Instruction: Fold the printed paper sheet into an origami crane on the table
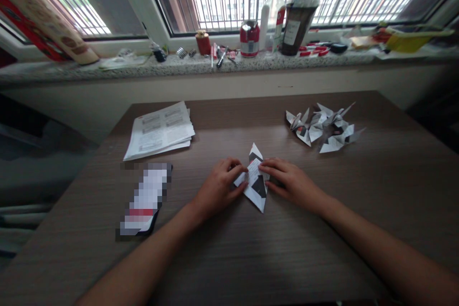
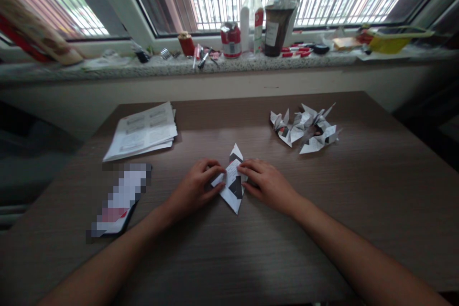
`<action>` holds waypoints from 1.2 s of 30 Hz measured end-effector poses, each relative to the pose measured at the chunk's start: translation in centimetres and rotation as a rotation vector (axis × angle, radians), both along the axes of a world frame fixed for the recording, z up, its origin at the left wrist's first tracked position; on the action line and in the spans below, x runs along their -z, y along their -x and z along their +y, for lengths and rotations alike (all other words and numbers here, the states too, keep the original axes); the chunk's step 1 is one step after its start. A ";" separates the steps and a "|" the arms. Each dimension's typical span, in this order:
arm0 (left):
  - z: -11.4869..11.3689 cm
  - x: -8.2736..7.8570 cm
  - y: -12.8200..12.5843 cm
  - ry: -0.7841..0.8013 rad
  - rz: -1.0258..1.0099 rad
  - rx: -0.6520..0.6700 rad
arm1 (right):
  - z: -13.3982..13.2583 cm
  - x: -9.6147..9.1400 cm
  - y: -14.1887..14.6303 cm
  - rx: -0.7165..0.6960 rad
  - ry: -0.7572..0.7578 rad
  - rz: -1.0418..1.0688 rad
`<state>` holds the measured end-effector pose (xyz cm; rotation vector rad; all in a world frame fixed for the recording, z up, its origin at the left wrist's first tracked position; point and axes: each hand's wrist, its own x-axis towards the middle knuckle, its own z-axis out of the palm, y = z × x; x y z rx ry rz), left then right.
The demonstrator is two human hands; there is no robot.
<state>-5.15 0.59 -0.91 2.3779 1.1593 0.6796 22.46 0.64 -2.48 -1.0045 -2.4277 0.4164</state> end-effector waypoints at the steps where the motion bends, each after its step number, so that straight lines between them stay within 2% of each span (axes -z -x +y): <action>1: 0.0 0.1 0.0 -0.018 0.013 0.011 | 0.0 0.0 0.0 -0.004 -0.003 0.002; 5: 0.0 0.1 0.1 -0.045 0.052 0.030 | 0.0 -0.2 0.0 -0.002 0.013 0.027; 12: -0.1 0.2 0.0 -0.043 0.088 0.016 | 0.2 -1.4 -0.2 0.008 0.212 0.210; 15: -0.1 0.1 0.0 -0.045 0.085 0.014 | 0.3 -1.6 -0.4 0.021 0.246 0.245; 23: -0.1 0.5 0.2 -0.065 0.086 0.016 | 0.4 -1.6 -1.3 -0.008 0.170 0.151; 31: -0.3 0.7 0.0 -0.131 0.143 0.019 | 0.2 -0.8 -1.3 -0.066 0.002 0.080; 36: -0.4 0.9 0.0 -0.184 0.158 0.122 | -0.3 -0.8 -1.0 -0.131 0.036 0.052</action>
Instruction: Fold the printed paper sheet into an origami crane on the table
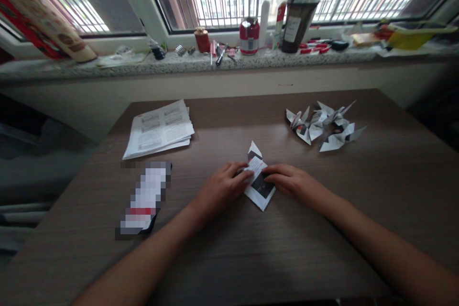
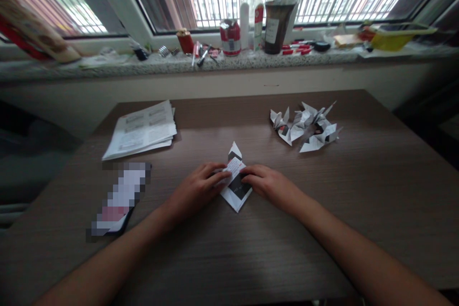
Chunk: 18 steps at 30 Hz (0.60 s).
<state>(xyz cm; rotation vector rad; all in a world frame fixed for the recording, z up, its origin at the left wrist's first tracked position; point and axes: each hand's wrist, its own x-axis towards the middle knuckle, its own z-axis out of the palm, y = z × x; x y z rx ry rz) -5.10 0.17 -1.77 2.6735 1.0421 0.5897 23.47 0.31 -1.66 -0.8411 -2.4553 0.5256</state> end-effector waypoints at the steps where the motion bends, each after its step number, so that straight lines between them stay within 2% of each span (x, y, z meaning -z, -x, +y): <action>1: 0.0 0.0 0.0 0.004 0.006 0.039 | 0.0 0.0 0.0 -0.003 0.007 0.005; 5: -0.2 -0.1 0.1 0.036 0.015 0.147 | 0.0 0.2 0.1 0.008 0.021 0.020; 11: -0.1 -0.3 0.2 0.080 -0.002 0.159 | -0.1 0.0 -0.2 -0.029 0.076 -0.026; 18: -0.1 -0.4 0.3 0.129 -0.028 0.155 | 0.0 0.1 -0.5 -0.066 0.058 -0.043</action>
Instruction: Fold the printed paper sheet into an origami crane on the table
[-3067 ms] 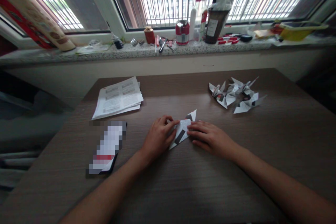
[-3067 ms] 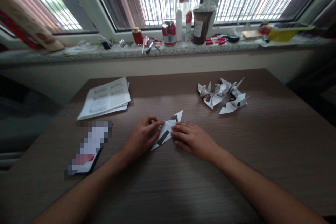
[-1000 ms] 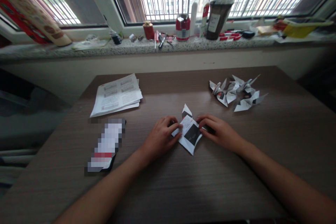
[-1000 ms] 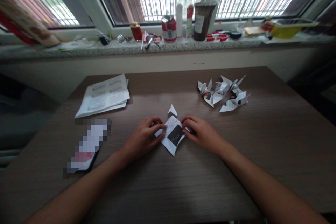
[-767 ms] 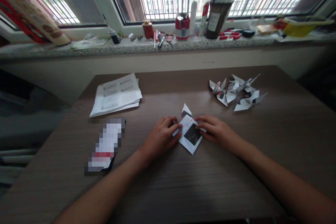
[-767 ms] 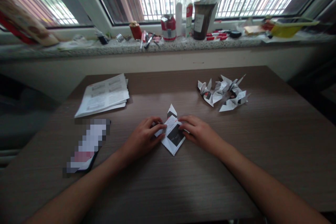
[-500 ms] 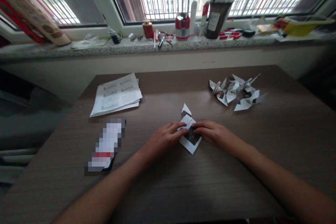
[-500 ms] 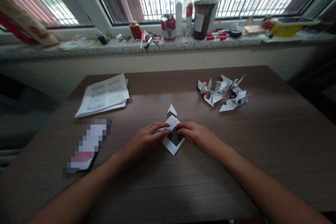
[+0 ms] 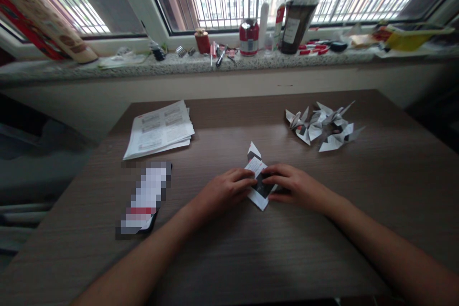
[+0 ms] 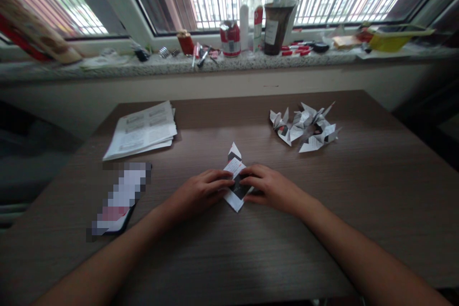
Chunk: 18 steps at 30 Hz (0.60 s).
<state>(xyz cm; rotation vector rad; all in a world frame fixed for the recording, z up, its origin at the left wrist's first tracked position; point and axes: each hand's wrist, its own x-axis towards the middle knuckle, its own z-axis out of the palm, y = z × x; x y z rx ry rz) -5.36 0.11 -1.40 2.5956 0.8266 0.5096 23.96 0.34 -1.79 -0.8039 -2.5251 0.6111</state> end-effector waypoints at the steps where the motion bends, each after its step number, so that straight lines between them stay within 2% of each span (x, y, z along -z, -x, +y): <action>1: 0.0 0.0 0.0 0.011 -0.003 -0.004 | 0.0 0.0 0.0 -0.005 -0.003 0.004; 11: 0.0 -0.6 0.1 0.074 -0.035 -0.005 | -0.3 -1.2 0.5 -0.067 -0.019 0.064; 18: -0.1 -0.9 0.3 0.103 -0.060 0.024 | -0.5 -1.6 0.8 -0.046 -0.020 0.050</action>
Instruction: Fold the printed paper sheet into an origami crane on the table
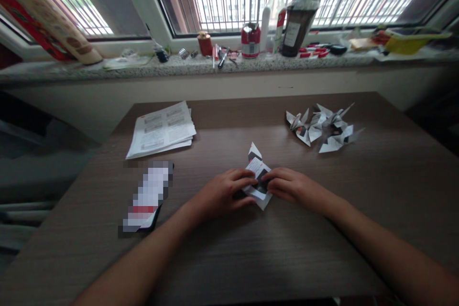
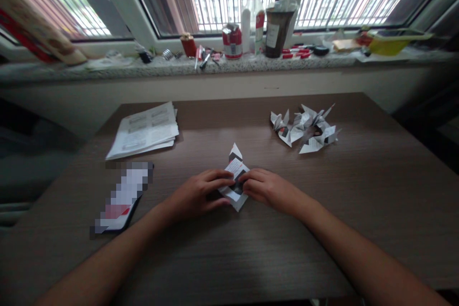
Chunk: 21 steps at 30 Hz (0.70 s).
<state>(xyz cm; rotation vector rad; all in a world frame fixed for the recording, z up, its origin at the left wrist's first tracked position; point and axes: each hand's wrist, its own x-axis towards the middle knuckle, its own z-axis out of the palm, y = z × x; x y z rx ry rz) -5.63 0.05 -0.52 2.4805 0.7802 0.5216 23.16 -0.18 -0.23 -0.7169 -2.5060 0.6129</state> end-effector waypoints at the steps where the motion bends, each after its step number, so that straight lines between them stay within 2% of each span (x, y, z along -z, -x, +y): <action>1: 0.0 0.1 0.0 0.000 -0.007 -0.004 | 0.0 0.0 0.0 0.009 0.016 0.013; 8: -0.1 1.5 -0.8 -0.106 -0.022 -0.175 | -0.2 0.4 0.1 0.100 0.087 0.052; 13: 0.2 1.6 -0.8 -0.164 0.022 -0.145 | -0.1 0.6 0.1 0.087 0.037 0.029; 18: 0.4 1.3 -0.7 -0.213 0.044 -0.136 | 0.0 1.5 0.6 0.242 -0.039 0.012; 21: 0.4 1.1 -0.8 -0.222 0.063 -0.130 | 0.2 1.8 0.8 0.261 -0.077 -0.017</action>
